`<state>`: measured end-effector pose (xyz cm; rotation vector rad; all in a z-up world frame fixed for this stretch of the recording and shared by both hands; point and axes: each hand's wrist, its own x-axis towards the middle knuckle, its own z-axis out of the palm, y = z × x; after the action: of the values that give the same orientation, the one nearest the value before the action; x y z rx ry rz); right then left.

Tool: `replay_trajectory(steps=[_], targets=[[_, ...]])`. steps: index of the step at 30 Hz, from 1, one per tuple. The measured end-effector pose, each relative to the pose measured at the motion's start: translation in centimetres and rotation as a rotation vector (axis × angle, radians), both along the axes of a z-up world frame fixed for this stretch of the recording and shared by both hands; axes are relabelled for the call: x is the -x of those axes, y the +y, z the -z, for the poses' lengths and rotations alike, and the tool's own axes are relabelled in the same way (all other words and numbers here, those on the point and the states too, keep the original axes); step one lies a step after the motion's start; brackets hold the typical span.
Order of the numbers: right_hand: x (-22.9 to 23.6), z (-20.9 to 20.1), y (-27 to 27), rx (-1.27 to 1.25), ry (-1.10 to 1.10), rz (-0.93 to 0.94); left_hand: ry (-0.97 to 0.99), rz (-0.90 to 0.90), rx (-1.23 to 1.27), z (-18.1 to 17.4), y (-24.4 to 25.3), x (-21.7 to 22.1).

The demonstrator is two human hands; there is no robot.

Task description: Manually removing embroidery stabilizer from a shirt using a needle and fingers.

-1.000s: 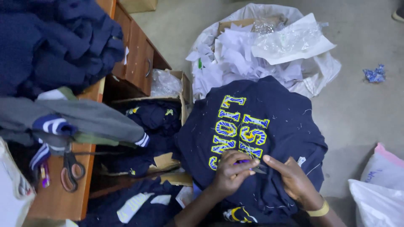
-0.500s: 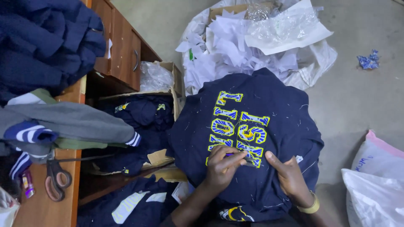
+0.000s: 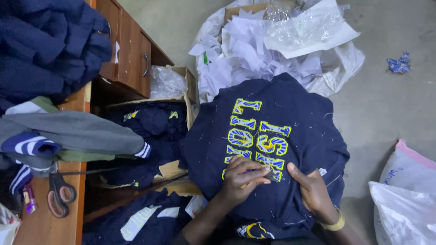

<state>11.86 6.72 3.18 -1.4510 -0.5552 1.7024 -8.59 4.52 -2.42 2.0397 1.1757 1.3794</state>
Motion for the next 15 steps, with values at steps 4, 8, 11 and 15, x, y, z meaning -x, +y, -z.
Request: replay_trajectory(steps=[4, 8, 11, 15], targets=[[0.3, 0.0, 0.1, -0.042, 0.083, 0.016, -0.009, -0.029, -0.015, 0.0, 0.3, -0.2], [0.3, -0.4, 0.2, -0.062, 0.099, 0.016, -0.015, -0.079, -0.025, -0.4, 0.3, -0.8], [-0.4, 1.6, -0.4, -0.112, 0.053, -0.015, 0.008, -0.086, -0.026, -0.4, 0.5, -1.1], [-0.4, 1.3, -0.3, -0.103, 0.039, -0.008, -0.003, -0.058, -0.035, -0.5, 0.7, -1.1]])
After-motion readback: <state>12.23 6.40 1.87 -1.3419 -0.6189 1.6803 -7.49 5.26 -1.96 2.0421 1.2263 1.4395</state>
